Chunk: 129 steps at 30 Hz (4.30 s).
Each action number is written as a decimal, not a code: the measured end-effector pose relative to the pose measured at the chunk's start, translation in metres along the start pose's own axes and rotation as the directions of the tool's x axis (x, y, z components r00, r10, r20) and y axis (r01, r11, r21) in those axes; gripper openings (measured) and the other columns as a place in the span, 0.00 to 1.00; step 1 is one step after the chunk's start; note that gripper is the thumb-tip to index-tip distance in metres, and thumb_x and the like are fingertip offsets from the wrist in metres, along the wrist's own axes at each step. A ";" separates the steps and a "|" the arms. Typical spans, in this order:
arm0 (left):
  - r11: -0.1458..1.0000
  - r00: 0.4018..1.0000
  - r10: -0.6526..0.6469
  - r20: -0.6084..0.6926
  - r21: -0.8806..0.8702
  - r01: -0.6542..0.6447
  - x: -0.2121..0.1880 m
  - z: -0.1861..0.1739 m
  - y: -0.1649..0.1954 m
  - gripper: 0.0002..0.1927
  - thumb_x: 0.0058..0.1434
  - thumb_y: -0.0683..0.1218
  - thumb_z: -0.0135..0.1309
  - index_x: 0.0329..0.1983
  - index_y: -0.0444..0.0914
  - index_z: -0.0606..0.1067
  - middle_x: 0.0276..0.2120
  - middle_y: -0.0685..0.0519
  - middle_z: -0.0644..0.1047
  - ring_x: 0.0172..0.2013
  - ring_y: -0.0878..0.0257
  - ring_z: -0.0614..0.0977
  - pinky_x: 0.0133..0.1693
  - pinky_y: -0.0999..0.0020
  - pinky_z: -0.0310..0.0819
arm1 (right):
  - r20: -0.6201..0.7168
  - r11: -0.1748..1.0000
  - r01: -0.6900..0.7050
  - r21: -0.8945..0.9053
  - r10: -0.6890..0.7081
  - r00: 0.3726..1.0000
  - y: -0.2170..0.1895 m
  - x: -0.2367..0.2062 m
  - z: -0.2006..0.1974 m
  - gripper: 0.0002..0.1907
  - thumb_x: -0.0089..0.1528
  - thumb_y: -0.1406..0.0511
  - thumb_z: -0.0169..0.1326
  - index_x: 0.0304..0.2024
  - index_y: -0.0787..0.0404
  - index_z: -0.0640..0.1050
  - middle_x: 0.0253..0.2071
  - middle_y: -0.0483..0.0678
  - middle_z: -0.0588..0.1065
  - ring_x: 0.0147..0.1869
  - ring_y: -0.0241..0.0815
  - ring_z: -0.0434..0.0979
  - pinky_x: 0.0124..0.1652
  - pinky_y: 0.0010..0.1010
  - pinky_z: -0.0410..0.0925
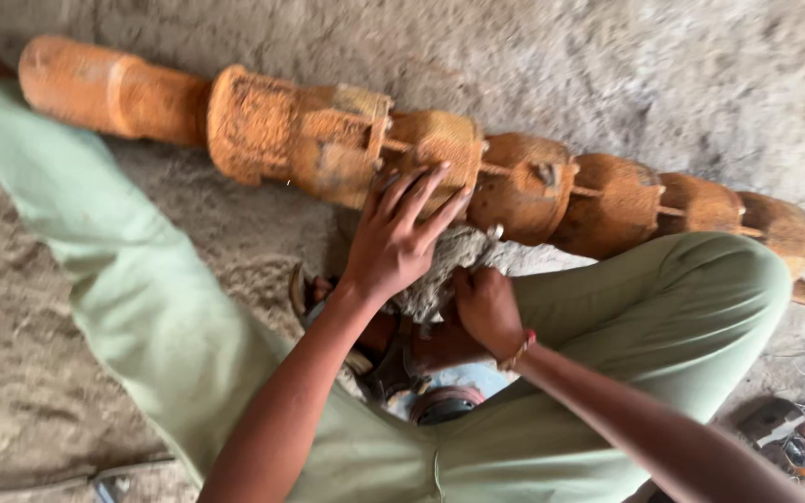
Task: The person uses a wrench to tighten bolts on a long, rusty, segmented metal object lying on the floor. They systematically move along the object, securing each bolt in sequence.
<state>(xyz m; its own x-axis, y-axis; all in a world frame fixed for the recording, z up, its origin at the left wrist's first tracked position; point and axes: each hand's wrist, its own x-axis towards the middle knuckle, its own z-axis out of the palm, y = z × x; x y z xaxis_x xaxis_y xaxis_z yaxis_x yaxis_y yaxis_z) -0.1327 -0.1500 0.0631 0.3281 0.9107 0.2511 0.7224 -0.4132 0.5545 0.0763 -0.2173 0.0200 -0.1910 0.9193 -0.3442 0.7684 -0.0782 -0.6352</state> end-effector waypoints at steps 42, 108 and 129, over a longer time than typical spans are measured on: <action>0.967 0.993 0.092 -0.072 0.246 -0.072 0.007 0.046 0.045 0.06 0.65 0.38 0.62 0.42 0.32 0.78 0.47 0.52 0.73 0.52 0.57 0.74 0.62 0.52 0.68 | 0.510 0.969 -0.212 -0.127 0.247 0.824 -0.048 0.012 -0.129 0.30 0.66 0.49 0.47 0.23 0.65 0.80 0.16 0.56 0.74 0.26 0.52 0.80 0.37 0.44 0.71; 0.980 0.977 -0.193 -0.092 -0.058 0.188 0.009 -0.007 0.000 0.39 0.54 0.43 0.68 0.69 0.51 0.68 0.68 0.48 0.65 0.66 0.48 0.69 0.65 0.46 0.63 | 0.129 0.984 -0.172 -0.043 0.176 0.976 -0.039 -0.010 -0.015 0.18 0.67 0.60 0.52 0.30 0.64 0.84 0.21 0.56 0.78 0.20 0.49 0.78 0.23 0.42 0.70; 0.982 0.980 -0.186 -0.070 -0.033 0.184 0.013 -0.022 0.008 0.39 0.51 0.44 0.70 0.67 0.49 0.71 0.66 0.48 0.65 0.64 0.47 0.70 0.63 0.47 0.63 | 0.383 0.898 0.125 -0.423 0.052 0.922 -0.017 0.004 -0.051 0.15 0.70 0.58 0.46 0.46 0.55 0.82 0.25 0.55 0.74 0.26 0.52 0.78 0.27 0.43 0.70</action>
<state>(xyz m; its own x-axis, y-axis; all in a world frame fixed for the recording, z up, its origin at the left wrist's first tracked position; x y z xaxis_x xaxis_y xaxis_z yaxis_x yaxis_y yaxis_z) -0.1365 -0.1417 0.0881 0.1442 0.9694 0.1984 0.7499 -0.2379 0.6173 0.0937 -0.1923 0.0651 -0.3701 0.6959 -0.6154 0.9241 0.2078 -0.3208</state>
